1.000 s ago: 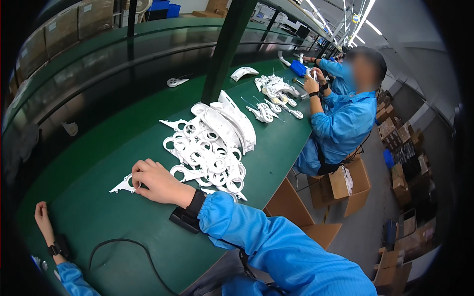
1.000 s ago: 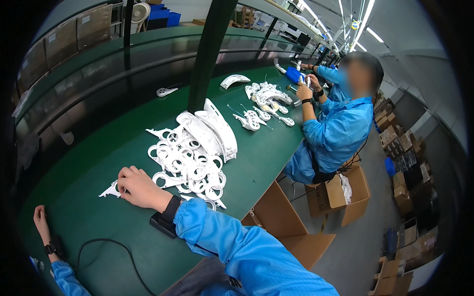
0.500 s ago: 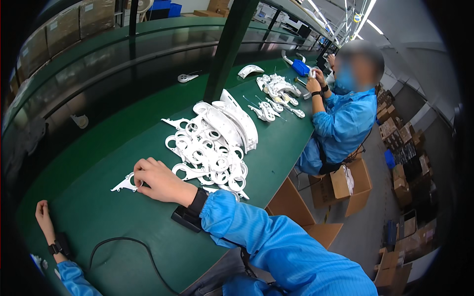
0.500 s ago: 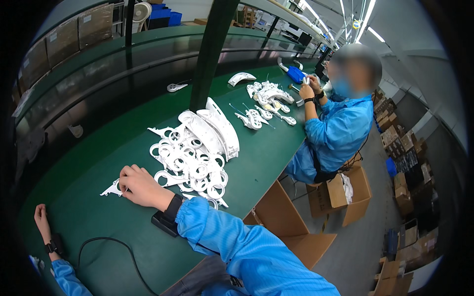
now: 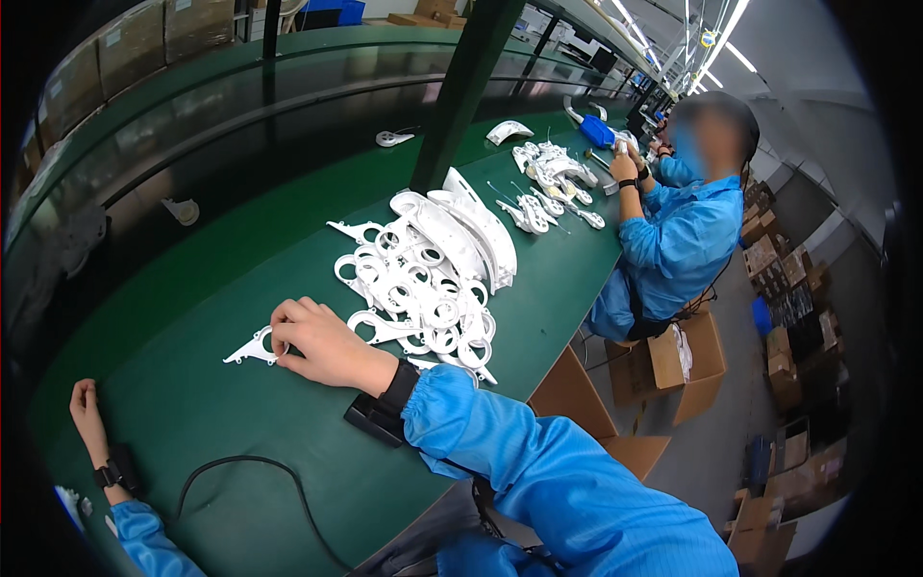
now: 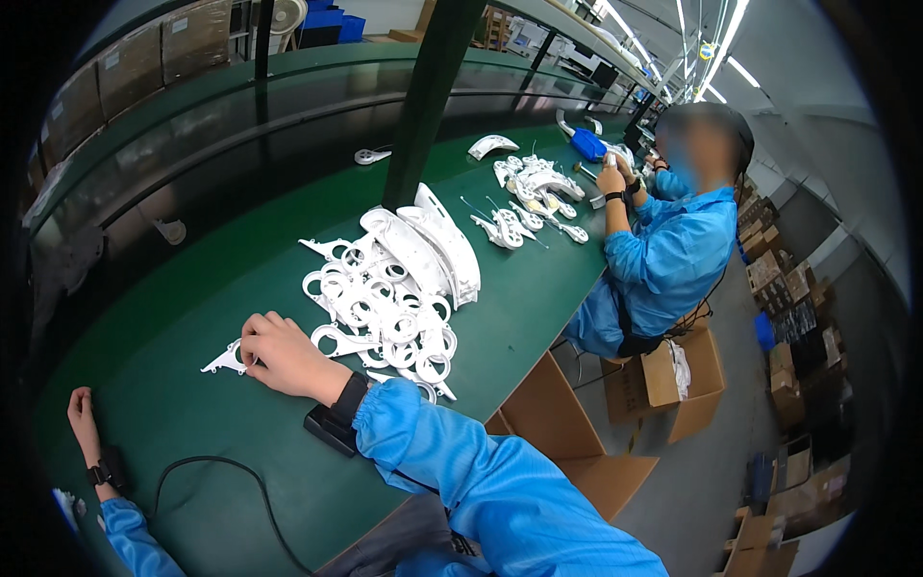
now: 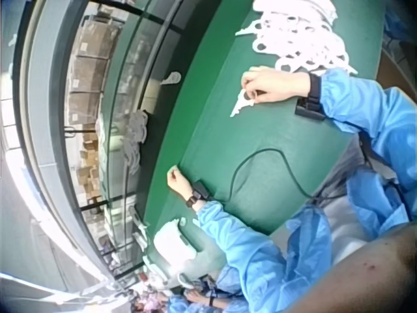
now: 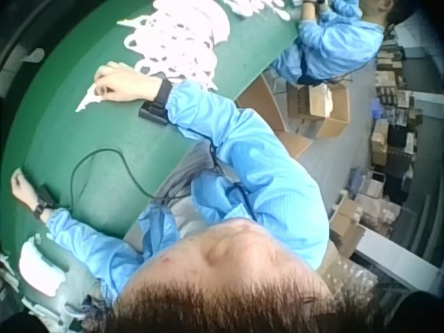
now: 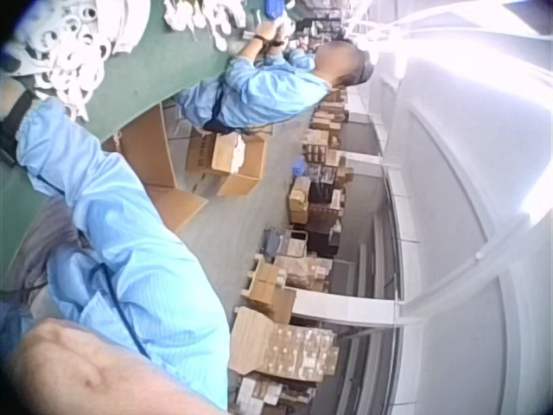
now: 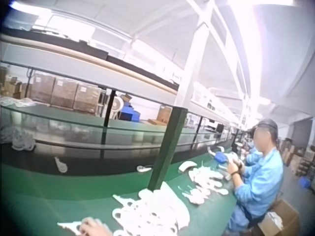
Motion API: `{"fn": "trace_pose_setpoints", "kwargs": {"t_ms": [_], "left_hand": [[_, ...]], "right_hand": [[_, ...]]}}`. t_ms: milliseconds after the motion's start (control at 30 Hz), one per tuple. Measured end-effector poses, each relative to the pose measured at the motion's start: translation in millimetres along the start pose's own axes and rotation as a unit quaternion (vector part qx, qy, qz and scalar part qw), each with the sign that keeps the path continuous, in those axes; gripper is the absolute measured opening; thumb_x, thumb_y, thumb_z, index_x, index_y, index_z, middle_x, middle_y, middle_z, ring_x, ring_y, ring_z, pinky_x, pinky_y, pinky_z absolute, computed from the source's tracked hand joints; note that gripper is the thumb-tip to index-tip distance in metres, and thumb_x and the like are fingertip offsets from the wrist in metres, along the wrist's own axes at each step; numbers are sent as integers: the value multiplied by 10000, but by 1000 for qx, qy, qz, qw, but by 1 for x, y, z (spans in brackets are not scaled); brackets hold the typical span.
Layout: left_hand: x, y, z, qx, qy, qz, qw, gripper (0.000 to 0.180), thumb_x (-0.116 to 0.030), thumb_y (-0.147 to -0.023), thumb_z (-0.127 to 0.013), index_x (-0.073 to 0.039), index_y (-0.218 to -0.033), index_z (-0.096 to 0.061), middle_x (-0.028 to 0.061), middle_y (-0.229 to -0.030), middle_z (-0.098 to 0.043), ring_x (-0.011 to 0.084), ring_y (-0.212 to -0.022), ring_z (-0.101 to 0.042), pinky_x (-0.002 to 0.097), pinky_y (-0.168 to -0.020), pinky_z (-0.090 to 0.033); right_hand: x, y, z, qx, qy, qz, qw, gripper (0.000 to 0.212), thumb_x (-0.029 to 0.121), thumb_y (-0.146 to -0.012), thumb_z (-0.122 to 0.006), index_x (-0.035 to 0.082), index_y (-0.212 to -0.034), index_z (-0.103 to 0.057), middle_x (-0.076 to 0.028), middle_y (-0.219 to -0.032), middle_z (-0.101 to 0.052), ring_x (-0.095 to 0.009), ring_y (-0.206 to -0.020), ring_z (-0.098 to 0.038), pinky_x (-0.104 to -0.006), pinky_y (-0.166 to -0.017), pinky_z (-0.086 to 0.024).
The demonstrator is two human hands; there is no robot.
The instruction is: The recorder is assembling small white plastic components on a green factory workbench.
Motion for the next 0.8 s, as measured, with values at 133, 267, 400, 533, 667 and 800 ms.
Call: {"fn": "trace_pose_setpoints", "kwargs": {"t_ms": [133,267,400,533,667,800], "left_hand": [[-11,2,-1,9,-1,13,1000,158,-165,-970,-544,-24,-920,-596,-72,-765,-443,35,-690,-361,205,-608,-282],[-3,2,-1,5,7,9,1000,159,-166,-973,-541,-25,-920,-595,-72,-763,-442,36,-686,-360,205,-605,-281],[-9,3,-1,5,-8,6,1000,162,-175,-967,-544,-31,-926,-605,-71,-757,-446,37,-689,-368,206,-607,-288],[-10,2,-1,4,-10,9,1000,162,-177,-967,-544,-34,-923,-607,-72,-753,-444,36,-684,-366,207,-602,-287],[-8,1,0,9,-12,5,1000,162,-177,-968,-542,-36,-925,-608,-74,-753,-444,35,-680,-365,205,-599,-285],[-3,0,0,10,-19,7,1000,162,-178,-969,-540,-36,-929,-608,-79,-755,-442,33,-677,-359,203,-596,-279]], "right_hand": [[0,1,1,-2,-2,0,1000,90,101,-784,-689,104,-794,-599,-42,-1041,-530,-234,-973,-496,-353,-847,-404],[0,1,1,1,-4,-3,1000,96,100,-783,-693,102,-796,-598,-41,-1040,-530,-235,-974,-496,-353,-846,-402],[-1,1,1,0,0,1,1000,97,95,-782,-693,100,-797,-597,-40,-1040,-528,-237,-974,-496,-355,-838,-400],[-1,1,0,0,0,-1,1000,97,94,-782,-692,101,-795,-596,-40,-1040,-527,-238,-973,-496,-355,-834,-400],[0,1,1,-1,5,-1,1000,94,96,-783,-690,100,-794,-596,-40,-1040,-529,-238,-975,-496,-355,-836,-400],[-1,1,0,2,1,-5,1000,93,98,-784,-689,100,-796,-597,-40,-1043,-532,-237,-980,-496,-356,-840,-401]]}}
Point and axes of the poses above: each hand's wrist, its own y-axis away from the middle knuckle, its own z-axis out of the back of the hand, x = y × z, the point moved 4 cm from there along -y, towards the middle knuckle
